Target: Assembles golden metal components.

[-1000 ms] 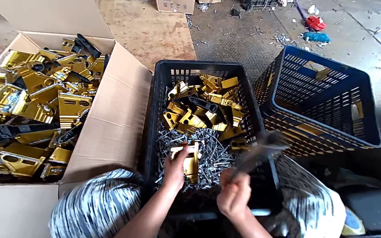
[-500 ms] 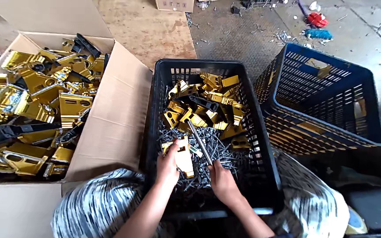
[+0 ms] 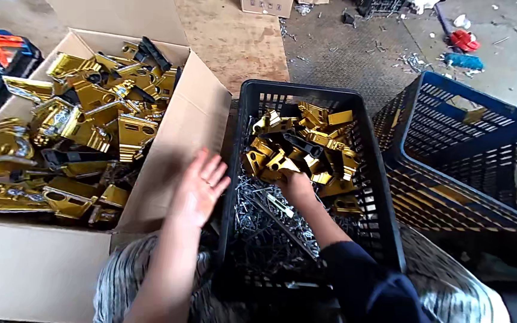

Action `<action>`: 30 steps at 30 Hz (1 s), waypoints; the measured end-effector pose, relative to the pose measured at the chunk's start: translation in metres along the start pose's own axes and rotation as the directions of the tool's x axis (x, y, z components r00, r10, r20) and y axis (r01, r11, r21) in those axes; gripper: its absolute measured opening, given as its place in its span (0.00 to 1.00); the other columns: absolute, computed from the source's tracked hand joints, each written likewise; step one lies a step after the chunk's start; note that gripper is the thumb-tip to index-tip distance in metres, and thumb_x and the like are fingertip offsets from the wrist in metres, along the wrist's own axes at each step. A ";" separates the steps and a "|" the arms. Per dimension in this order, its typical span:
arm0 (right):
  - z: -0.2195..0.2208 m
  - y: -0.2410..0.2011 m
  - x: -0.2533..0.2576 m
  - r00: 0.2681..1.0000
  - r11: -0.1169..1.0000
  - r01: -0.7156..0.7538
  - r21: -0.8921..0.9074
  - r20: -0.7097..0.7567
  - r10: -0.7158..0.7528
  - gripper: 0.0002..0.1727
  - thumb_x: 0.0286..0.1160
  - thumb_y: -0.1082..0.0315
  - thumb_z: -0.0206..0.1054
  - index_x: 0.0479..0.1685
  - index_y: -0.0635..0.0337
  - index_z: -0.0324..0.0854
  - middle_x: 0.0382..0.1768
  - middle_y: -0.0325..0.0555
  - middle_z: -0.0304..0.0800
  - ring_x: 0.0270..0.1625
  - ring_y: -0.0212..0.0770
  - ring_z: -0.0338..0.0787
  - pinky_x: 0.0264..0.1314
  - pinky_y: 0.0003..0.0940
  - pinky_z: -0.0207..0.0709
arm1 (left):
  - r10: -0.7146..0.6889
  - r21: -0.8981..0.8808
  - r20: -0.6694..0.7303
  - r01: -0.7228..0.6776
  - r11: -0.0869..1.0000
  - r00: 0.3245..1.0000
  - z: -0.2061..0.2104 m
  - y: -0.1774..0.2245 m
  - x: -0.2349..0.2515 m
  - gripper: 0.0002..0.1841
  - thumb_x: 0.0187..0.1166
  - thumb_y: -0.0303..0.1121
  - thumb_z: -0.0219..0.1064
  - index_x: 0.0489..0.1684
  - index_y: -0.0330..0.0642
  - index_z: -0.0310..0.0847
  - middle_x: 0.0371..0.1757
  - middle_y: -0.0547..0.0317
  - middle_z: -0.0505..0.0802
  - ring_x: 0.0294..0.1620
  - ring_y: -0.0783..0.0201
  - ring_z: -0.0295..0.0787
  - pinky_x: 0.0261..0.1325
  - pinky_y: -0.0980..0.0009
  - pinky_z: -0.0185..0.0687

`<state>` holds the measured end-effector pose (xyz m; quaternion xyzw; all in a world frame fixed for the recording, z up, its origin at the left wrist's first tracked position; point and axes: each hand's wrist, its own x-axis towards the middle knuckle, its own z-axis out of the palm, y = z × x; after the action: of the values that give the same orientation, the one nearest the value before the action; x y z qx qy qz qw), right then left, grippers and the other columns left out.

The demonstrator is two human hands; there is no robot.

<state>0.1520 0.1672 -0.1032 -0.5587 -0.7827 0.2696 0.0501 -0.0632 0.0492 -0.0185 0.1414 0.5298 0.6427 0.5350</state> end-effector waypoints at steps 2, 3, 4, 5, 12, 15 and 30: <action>-0.014 -0.023 -0.021 0.974 0.993 0.122 -0.003 -0.193 -0.120 0.17 0.77 0.66 0.70 0.63 0.62 0.88 0.50 0.62 0.94 0.52 0.65 0.94 0.55 0.68 0.84 | -0.184 0.023 0.019 0.183 0.983 0.983 0.014 -0.016 -0.005 0.35 0.90 0.57 0.50 0.90 0.47 0.53 0.83 0.48 0.74 0.76 0.50 0.80 0.71 0.50 0.80; -0.020 -0.033 -0.036 0.913 0.973 0.231 -0.020 -0.340 -0.224 0.17 0.74 0.67 0.72 0.59 0.63 0.89 0.48 0.59 0.95 0.48 0.59 0.95 0.51 0.62 0.87 | -0.268 0.022 0.046 0.267 0.964 0.962 0.019 -0.021 -0.008 0.38 0.88 0.60 0.51 0.92 0.48 0.50 0.85 0.45 0.72 0.77 0.46 0.78 0.70 0.46 0.80; -0.023 -0.042 -0.052 0.819 0.935 0.353 -0.038 -0.470 -0.329 0.16 0.71 0.67 0.74 0.57 0.64 0.89 0.48 0.54 0.95 0.46 0.52 0.96 0.48 0.52 0.90 | -0.327 0.028 0.096 0.326 0.945 0.940 0.022 -0.023 -0.010 0.42 0.85 0.65 0.50 0.94 0.50 0.46 0.86 0.44 0.70 0.78 0.42 0.77 0.69 0.41 0.80; -0.023 -0.049 -0.064 0.707 0.869 0.492 -0.045 -0.562 -0.429 0.17 0.70 0.67 0.74 0.56 0.65 0.89 0.50 0.52 0.95 0.49 0.45 0.96 0.50 0.43 0.91 | -0.345 0.041 0.163 0.343 0.938 0.924 0.023 -0.024 -0.013 0.45 0.83 0.69 0.49 0.94 0.51 0.44 0.85 0.43 0.72 0.76 0.42 0.78 0.67 0.40 0.80; 0.034 -0.031 -0.031 0.929 0.922 0.366 0.126 0.005 -0.369 0.21 0.74 0.60 0.75 0.62 0.64 0.88 0.57 0.57 0.92 0.56 0.55 0.93 0.61 0.55 0.86 | 0.359 -0.003 -0.079 -0.360 0.933 0.930 0.019 -0.028 0.001 0.42 0.73 0.21 0.69 0.90 0.45 0.52 0.64 0.52 0.87 0.56 0.56 0.91 0.61 0.55 0.91; 0.074 -0.040 -0.011 0.948 0.964 0.180 -0.196 0.297 -0.117 0.19 0.79 0.61 0.67 0.64 0.59 0.87 0.75 0.57 0.81 0.76 0.62 0.80 0.68 0.66 0.78 | 0.345 0.069 -0.150 -0.339 0.938 0.926 0.017 -0.020 0.000 0.46 0.70 0.26 0.75 0.90 0.47 0.48 0.63 0.55 0.85 0.55 0.62 0.88 0.58 0.62 0.88; -0.031 0.008 -0.117 0.997 0.541 0.038 0.840 0.000 -0.071 0.07 0.76 0.71 0.68 0.41 0.60 0.94 0.30 0.30 0.92 0.24 0.18 0.77 0.28 0.16 0.71 | -0.089 0.297 0.514 -0.081 0.951 0.853 0.035 -0.056 -0.032 0.40 0.64 0.26 0.75 0.81 0.42 0.59 0.59 0.54 0.89 0.54 0.65 0.91 0.57 0.67 0.90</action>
<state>0.2140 0.0752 -0.0549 -0.4375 -0.5764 0.6186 0.3059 0.0053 0.0338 -0.0390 0.3909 0.4588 0.4884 0.6311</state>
